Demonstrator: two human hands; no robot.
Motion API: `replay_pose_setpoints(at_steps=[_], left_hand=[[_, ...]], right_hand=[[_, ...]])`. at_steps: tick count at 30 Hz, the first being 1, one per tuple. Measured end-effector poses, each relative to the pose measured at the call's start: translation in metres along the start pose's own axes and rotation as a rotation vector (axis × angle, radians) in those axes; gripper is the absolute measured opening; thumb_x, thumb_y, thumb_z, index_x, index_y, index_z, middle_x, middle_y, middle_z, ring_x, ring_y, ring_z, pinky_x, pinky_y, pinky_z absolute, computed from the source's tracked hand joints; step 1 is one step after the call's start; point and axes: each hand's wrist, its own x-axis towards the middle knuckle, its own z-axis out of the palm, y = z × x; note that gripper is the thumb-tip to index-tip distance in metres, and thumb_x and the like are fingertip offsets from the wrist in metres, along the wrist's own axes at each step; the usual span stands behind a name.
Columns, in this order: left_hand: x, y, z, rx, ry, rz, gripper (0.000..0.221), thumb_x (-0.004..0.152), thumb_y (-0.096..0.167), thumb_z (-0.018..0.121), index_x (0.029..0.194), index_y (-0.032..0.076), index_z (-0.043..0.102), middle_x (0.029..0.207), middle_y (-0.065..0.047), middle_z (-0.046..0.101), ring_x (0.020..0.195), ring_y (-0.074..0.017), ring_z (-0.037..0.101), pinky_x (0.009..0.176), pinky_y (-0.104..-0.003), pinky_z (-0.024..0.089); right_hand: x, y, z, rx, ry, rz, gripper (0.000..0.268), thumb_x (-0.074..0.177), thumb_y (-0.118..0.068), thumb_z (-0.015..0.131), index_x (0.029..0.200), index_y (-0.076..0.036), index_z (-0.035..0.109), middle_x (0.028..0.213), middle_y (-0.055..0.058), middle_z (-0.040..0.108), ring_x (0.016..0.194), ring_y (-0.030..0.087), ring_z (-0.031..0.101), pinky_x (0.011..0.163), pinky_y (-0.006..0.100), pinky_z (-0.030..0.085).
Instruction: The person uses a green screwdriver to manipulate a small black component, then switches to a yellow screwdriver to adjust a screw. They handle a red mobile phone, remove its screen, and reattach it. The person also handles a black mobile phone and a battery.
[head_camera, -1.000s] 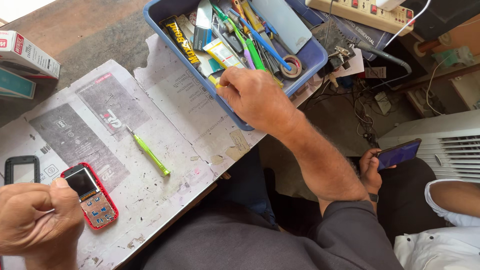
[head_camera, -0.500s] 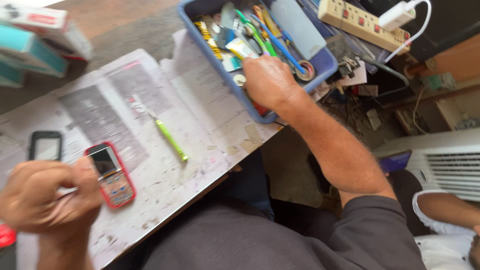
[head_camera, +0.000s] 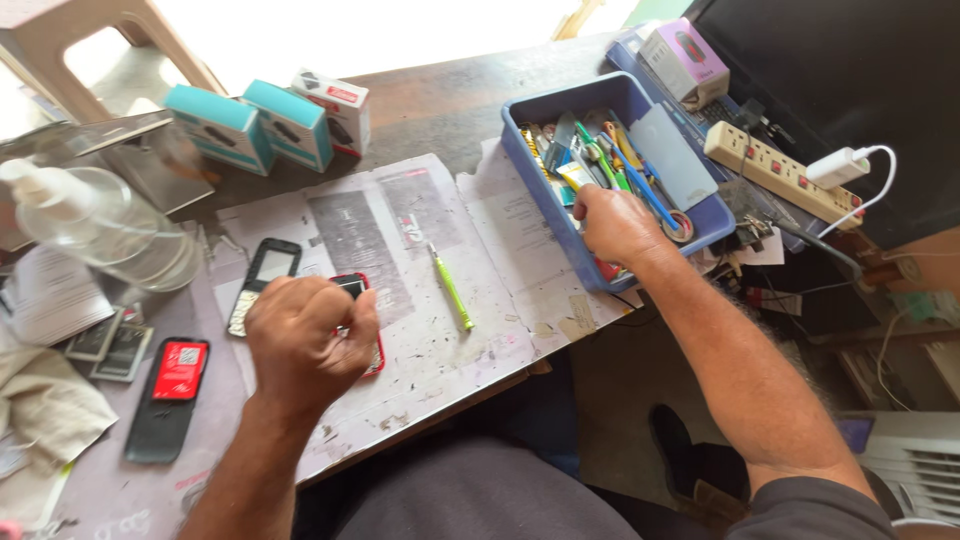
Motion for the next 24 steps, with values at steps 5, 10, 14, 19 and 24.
replay_pose_setpoints(at_steps=[5,10,14,19,24], left_hand=[[-0.004,0.001,0.0,0.034,-0.057,-0.026,0.042,0.079,0.007,0.084,0.06,0.012,0.046,0.058,-0.003,0.05,0.052,-0.0219,0.046,0.056,-0.04,0.04],[-0.006,0.001,0.003,0.027,-0.074,-0.02,0.039,0.08,0.007,0.083,0.062,0.012,0.049,0.06,-0.002,0.052,0.053,-0.0218,0.049,0.057,-0.04,0.04],[-0.012,-0.004,0.006,0.045,-0.094,0.001,0.034,0.081,0.005,0.082,0.066,0.011,0.052,0.065,-0.006,0.053,0.061,-0.0258,0.052,0.064,-0.042,0.041],[-0.02,-0.009,0.011,0.048,-0.141,-0.036,0.035,0.087,0.005,0.083,0.07,0.012,0.053,0.07,-0.005,0.054,0.059,-0.0238,0.052,0.062,-0.038,0.04],[-0.025,-0.014,0.015,0.115,-0.144,-0.064,0.038,0.088,0.006,0.085,0.07,0.011,0.051,0.065,-0.006,0.053,0.057,-0.0254,0.048,0.059,-0.038,0.038]], right_hand=[[-0.011,-0.007,-0.003,-0.021,-0.008,0.078,0.03,0.081,-0.003,0.074,0.11,-0.012,0.068,0.107,0.017,0.072,0.108,0.037,0.066,0.09,0.049,0.052],[-0.007,-0.002,-0.003,-0.019,-0.022,0.023,0.03,0.082,0.002,0.068,0.111,-0.008,0.069,0.105,0.02,0.074,0.106,0.038,0.068,0.091,0.048,0.053],[0.001,0.009,0.001,0.134,-0.039,-0.047,0.038,0.079,0.005,0.062,0.115,-0.007,0.069,0.104,0.023,0.072,0.104,0.037,0.07,0.089,0.045,0.054],[-0.002,0.016,0.004,0.254,-0.038,-0.028,0.029,0.082,0.002,0.065,0.11,-0.005,0.072,0.102,0.018,0.074,0.098,0.033,0.071,0.085,0.043,0.055],[-0.004,0.016,0.003,0.189,-0.123,0.05,0.024,0.078,0.001,0.07,0.098,-0.01,0.079,0.097,0.013,0.077,0.09,0.024,0.074,0.081,0.038,0.058]])
